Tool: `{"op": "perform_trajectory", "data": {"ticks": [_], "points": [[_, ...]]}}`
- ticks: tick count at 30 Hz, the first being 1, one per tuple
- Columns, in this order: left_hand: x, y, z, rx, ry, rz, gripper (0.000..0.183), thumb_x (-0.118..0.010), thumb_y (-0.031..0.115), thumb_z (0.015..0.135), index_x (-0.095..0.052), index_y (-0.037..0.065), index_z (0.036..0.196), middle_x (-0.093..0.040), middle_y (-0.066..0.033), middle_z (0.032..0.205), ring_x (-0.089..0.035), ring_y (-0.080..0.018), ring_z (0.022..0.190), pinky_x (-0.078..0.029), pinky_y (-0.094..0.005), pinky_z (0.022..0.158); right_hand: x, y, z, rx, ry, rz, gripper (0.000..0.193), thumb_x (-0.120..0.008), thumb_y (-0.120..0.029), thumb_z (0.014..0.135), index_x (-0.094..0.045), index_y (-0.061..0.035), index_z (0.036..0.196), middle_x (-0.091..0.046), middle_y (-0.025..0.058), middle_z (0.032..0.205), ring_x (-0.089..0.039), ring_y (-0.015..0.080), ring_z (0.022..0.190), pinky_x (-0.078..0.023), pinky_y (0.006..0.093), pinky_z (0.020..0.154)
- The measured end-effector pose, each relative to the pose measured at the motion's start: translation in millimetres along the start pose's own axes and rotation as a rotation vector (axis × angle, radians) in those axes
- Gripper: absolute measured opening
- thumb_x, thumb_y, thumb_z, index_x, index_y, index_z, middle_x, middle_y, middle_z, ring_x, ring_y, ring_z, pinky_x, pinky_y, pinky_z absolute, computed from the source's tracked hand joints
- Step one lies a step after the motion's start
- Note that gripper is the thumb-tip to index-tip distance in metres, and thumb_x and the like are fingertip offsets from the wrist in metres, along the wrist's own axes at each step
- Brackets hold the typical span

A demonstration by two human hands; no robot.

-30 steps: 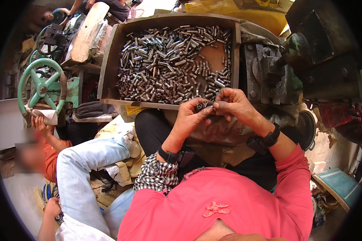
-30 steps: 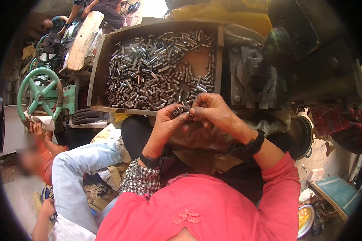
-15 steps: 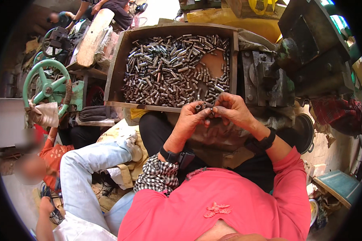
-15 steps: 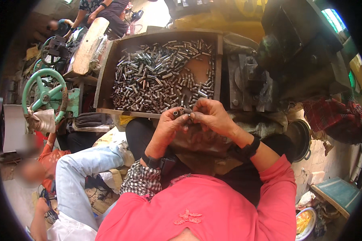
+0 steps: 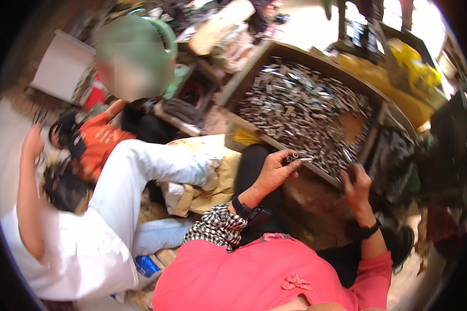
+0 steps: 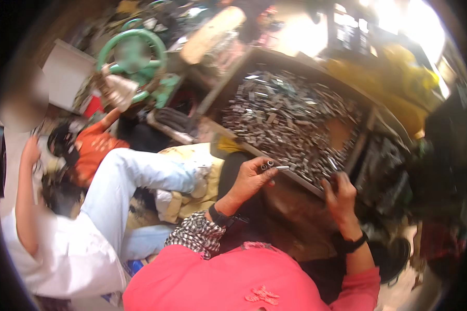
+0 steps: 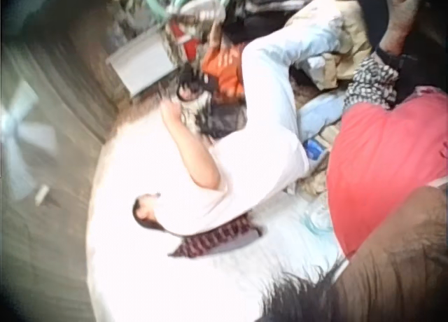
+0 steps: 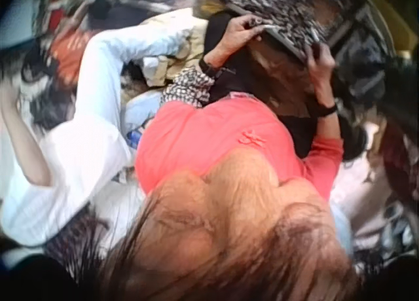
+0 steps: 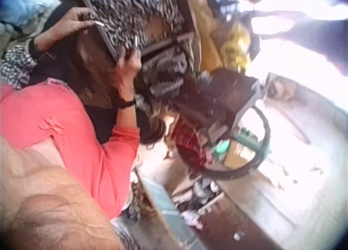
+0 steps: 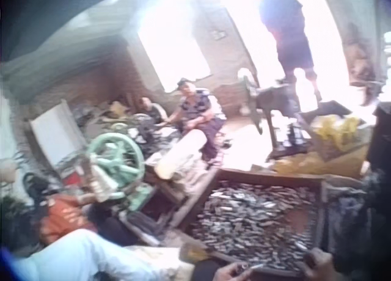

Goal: Inspecting and sorting small metal industrial components from a tray.

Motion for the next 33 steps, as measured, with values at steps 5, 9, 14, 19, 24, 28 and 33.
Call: {"op": "perform_trajectory", "data": {"ticks": [5, 9, 14, 19, 24, 28, 33], "points": [[65, 2, -23, -0.082, 0.232, 0.111, 0.022, -0.063, 0.017, 0.086, -0.058, 0.002, 0.101, -0.058, 0.0020, 0.079, -0.056, -0.0039, 0.062, -0.047, -0.0173, 0.056, -14, 2, 2, 0.330, -0.122, -0.375, 0.011, -0.063, -0.009, 0.076, -0.054, -0.0042, 0.081, -0.053, 0.0146, 0.073, -0.055, 0.0347, 0.060, -0.043, 0.0405, 0.050], [81, -8, -26, -0.123, 0.317, 0.066, 0.022, -0.062, 0.016, 0.086, -0.059, 0.002, 0.102, -0.059, 0.0012, 0.078, -0.055, -0.0042, 0.061, -0.046, -0.0179, 0.055, -16, 2, 1, 0.330, -0.094, -0.363, 0.009, -0.061, -0.008, 0.078, -0.053, -0.0043, 0.079, -0.054, 0.0139, 0.073, -0.054, 0.0348, 0.059, -0.042, 0.0412, 0.050], [91, -7, -29, -0.167, 0.379, 0.083, 0.024, -0.062, 0.018, 0.086, -0.059, 0.001, 0.102, -0.060, 0.0011, 0.078, -0.056, -0.0043, 0.061, -0.046, -0.0178, 0.055, -16, 5, -2, 0.322, -0.096, -0.397, 0.008, -0.059, -0.007, 0.080, -0.052, -0.0033, 0.079, -0.053, 0.0143, 0.072, -0.054, 0.0355, 0.059, -0.041, 0.0423, 0.050], [100, -1, -34, -0.207, 0.404, 0.080, 0.025, -0.062, 0.020, 0.086, -0.059, 0.001, 0.102, -0.060, 0.0003, 0.076, -0.057, -0.0045, 0.060, -0.046, -0.0179, 0.053, -18, 3, -3, 0.344, -0.096, -0.358, 0.007, -0.055, -0.006, 0.081, -0.051, -0.0020, 0.077, -0.052, 0.0161, 0.071, -0.053, 0.0369, 0.059, -0.040, 0.0430, 0.049], [107, -5, -38, -0.232, 0.426, 0.039, 0.027, -0.061, 0.023, 0.087, -0.058, 0.001, 0.101, -0.059, -0.0006, 0.073, -0.058, -0.0055, 0.060, -0.047, -0.0190, 0.052, -19, 2, -3, 0.379, -0.065, -0.338, 0.005, -0.054, -0.005, 0.081, -0.052, -0.0012, 0.079, -0.051, 0.0171, 0.070, -0.052, 0.0374, 0.060, -0.039, 0.0435, 0.050], [108, -6, -40, -0.241, 0.453, 0.054, 0.025, -0.061, 0.022, 0.087, -0.058, 0.001, 0.101, -0.059, -0.0004, 0.072, -0.058, -0.0057, 0.059, -0.047, -0.0189, 0.051, -19, 4, -4, 0.380, -0.073, -0.372, 0.004, -0.054, -0.004, 0.082, -0.052, -0.0010, 0.079, -0.051, 0.0176, 0.071, -0.052, 0.0381, 0.060, -0.039, 0.0442, 0.050], [110, -5, -39, -0.250, 0.448, 0.082, 0.023, -0.061, 0.019, 0.086, -0.059, 0.001, 0.100, -0.059, -0.0003, 0.072, -0.059, -0.0057, 0.058, -0.047, -0.0181, 0.050, -18, 6, -4, 0.332, -0.081, -0.375, 0.008, -0.053, -0.006, 0.083, -0.051, 0.0015, 0.080, -0.053, 0.0212, 0.075, -0.053, 0.0404, 0.064, -0.040, 0.0446, 0.053]]}}
Point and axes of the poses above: each hand's wrist, its own z-axis towards the middle knuckle, its own x-axis out of the back of the hand, y = z × x, the point moved 3 cm from there along z, towards the middle knuckle
